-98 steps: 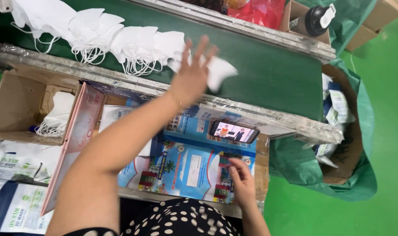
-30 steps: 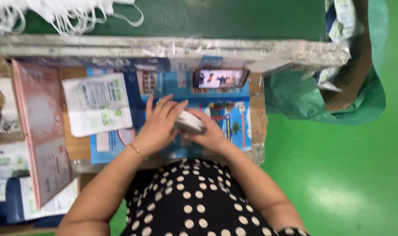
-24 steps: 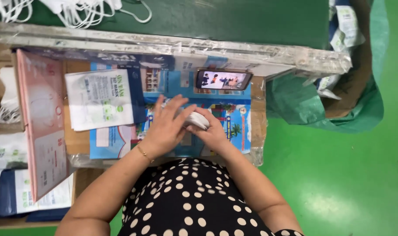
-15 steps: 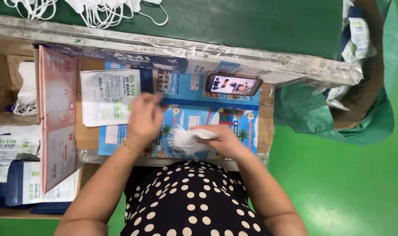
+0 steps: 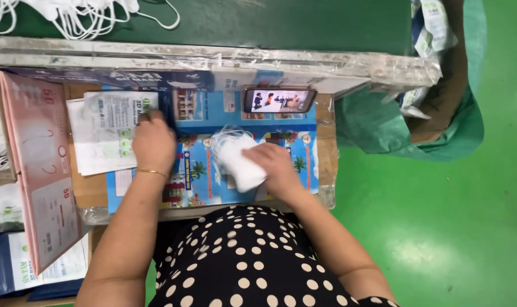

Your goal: Manually packaging face masks into plastic pouches and organizing them in containers.

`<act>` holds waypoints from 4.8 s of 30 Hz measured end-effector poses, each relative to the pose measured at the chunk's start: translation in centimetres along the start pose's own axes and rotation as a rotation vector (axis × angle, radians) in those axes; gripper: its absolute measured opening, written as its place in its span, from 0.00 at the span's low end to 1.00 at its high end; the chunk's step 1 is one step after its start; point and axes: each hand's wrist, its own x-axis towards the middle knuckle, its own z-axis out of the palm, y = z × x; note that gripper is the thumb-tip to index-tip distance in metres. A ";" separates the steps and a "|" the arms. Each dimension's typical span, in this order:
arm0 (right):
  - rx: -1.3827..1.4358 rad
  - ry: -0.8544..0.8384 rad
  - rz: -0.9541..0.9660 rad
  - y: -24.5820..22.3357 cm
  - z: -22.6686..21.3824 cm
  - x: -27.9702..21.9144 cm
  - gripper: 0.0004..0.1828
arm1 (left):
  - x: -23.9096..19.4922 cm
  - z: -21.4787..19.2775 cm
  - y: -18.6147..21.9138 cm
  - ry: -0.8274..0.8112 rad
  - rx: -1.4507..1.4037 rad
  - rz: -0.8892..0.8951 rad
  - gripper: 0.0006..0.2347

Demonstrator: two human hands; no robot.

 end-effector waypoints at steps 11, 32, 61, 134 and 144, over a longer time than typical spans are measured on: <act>0.839 -0.214 0.578 -2.6 3.6 2.2 0.21 | -5.7 -4.5 4.6 0.163 -0.684 0.195 0.06; 0.857 -0.380 0.498 1.2 1.7 0.0 0.23 | -2.0 -10.5 6.1 -0.797 -1.084 -0.121 0.23; 0.504 -0.138 0.162 -1.1 1.6 1.1 0.09 | -3.5 -13.0 10.1 -0.299 -0.428 0.665 0.07; 0.108 -0.012 0.140 3.6 2.1 1.5 0.59 | -1.0 -5.1 8.1 -0.375 -0.407 0.494 0.38; 0.104 0.008 0.170 4.0 2.9 0.7 0.38 | -1.2 -5.3 10.5 -0.198 -0.373 0.513 0.36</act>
